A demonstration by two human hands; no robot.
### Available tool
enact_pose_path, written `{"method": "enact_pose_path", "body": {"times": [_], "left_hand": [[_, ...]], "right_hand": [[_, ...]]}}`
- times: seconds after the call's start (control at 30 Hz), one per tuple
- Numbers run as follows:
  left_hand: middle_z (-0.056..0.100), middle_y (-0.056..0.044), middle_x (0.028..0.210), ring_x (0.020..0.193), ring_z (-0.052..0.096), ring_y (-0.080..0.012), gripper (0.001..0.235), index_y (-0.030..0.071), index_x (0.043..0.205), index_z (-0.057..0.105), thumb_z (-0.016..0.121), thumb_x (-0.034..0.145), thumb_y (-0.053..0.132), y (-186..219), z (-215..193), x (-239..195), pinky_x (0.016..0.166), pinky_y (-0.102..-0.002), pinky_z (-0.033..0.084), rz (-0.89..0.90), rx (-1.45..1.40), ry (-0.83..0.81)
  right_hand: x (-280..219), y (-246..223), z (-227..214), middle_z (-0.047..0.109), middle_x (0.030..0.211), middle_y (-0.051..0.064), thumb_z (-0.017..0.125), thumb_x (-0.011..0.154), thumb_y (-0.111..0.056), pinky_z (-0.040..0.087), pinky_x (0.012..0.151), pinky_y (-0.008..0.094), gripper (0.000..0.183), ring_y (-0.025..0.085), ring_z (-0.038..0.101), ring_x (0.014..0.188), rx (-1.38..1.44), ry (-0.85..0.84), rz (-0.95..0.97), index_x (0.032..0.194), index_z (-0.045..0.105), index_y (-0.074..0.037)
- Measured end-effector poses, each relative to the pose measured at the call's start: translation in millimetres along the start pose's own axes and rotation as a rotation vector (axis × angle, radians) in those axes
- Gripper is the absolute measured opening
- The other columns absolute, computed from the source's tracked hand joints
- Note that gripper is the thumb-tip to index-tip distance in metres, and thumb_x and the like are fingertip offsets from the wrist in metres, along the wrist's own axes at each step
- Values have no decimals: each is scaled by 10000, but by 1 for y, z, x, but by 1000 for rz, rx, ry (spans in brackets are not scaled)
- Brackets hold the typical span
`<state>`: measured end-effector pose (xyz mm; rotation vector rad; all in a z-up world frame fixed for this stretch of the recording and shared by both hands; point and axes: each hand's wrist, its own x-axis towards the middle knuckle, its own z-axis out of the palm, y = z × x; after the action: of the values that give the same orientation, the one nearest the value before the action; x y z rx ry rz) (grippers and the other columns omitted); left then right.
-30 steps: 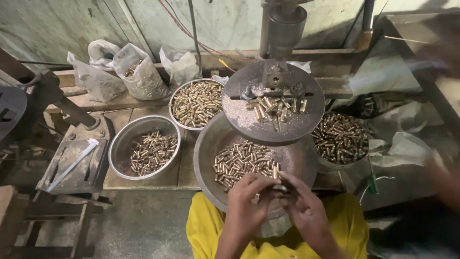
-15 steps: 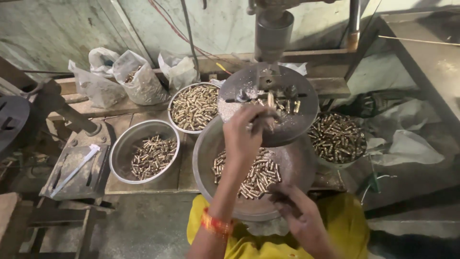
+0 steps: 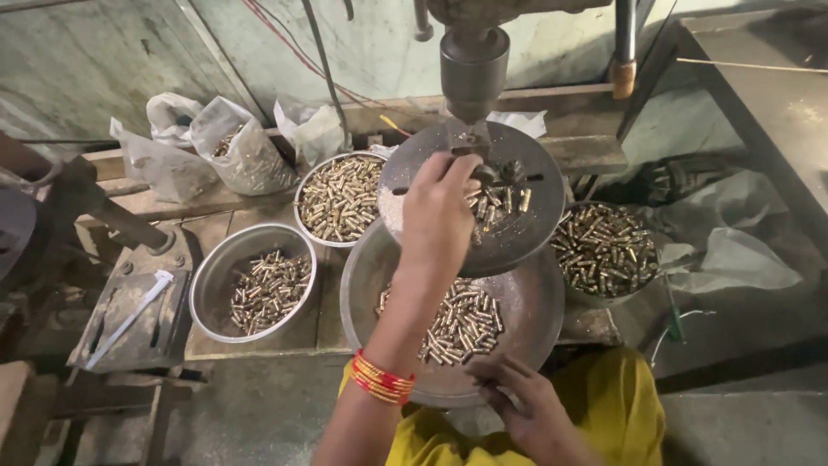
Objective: The person sits at a bench-mounted drill press and machines small brass cylindrical parts one at a time, placing each part into a fixture on the drill table, operating the press, and moving finished parts into bowls. A second person occasionally reaches in to add or remove parts from the bowls.
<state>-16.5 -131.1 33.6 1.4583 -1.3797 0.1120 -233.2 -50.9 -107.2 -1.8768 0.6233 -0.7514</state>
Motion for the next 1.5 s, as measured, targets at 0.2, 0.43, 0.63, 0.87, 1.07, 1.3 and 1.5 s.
{"method": "enact_pose_path", "body": {"times": [0.2, 0.43, 0.63, 0.87, 1.07, 1.3, 1.5], "left_hand": [[567, -271, 1336, 1292, 520, -401, 604, 20, 1329, 551, 815, 790, 90, -15, -18, 15, 1075, -462, 424, 28, 97, 16], [708, -198, 1270, 1168, 709, -287, 812, -28, 1512, 396, 809, 835, 148, -46, -9, 25, 1037, -351, 526, -163, -389, -265], [734, -210, 1179, 1072, 744, -283, 769, -45, 1495, 422, 796, 845, 123, -41, -10, 23, 979, -358, 549, -123, -325, -214], [670, -274, 1289, 1193, 680, -397, 757, -43, 1486, 447, 811, 880, 228, -56, -3, 15, 1035, -417, 525, 4, -228, -144], [651, -284, 1309, 1203, 650, -433, 763, -36, 1518, 418, 765, 912, 270, -52, -4, 14, 1048, -456, 504, 1, -218, -154], [634, -250, 1214, 1132, 637, -416, 641, -18, 1389, 468, 762, 853, 172, -5, -17, 15, 975, -452, 507, 77, -166, 2], [672, -165, 1056, 963, 682, -364, 367, 81, 1224, 665, 763, 879, 5, 13, -3, -3, 833, -432, 543, -4, -47, 68]], "right_hand": [[21, -30, -30, 753, 1127, 82, 695, 786, 78, 601, 851, 310, 363, 217, 730, 1032, -94, 99, -61, 1108, 747, -82], [147, -72, -157, 591, 1262, 137, 638, 1156, -127, 478, 1083, 405, 277, 296, 588, 1274, -843, 830, -607, 1404, 540, -52], [286, -62, -223, 666, 1319, 154, 787, 1067, -57, 540, 1056, 438, 372, 232, 637, 1208, -569, 466, -565, 1339, 536, -21], [380, 27, -248, 530, 1403, 152, 748, 985, -70, 381, 1161, 414, 422, 305, 482, 1293, -919, 801, -614, 1350, 536, -66], [412, 43, -253, 498, 1388, 200, 712, 1163, -217, 379, 1194, 456, 403, 324, 471, 1257, 413, 456, -721, 1420, 468, -24], [378, 37, -245, 543, 1353, 216, 767, 978, -220, 394, 1150, 490, 471, 358, 471, 1284, -519, 670, -332, 1347, 551, -22], [256, 35, -187, 715, 1081, 214, 693, 1006, -87, 538, 822, 413, 225, 280, 656, 939, -516, 439, -226, 1205, 707, 17]]}}
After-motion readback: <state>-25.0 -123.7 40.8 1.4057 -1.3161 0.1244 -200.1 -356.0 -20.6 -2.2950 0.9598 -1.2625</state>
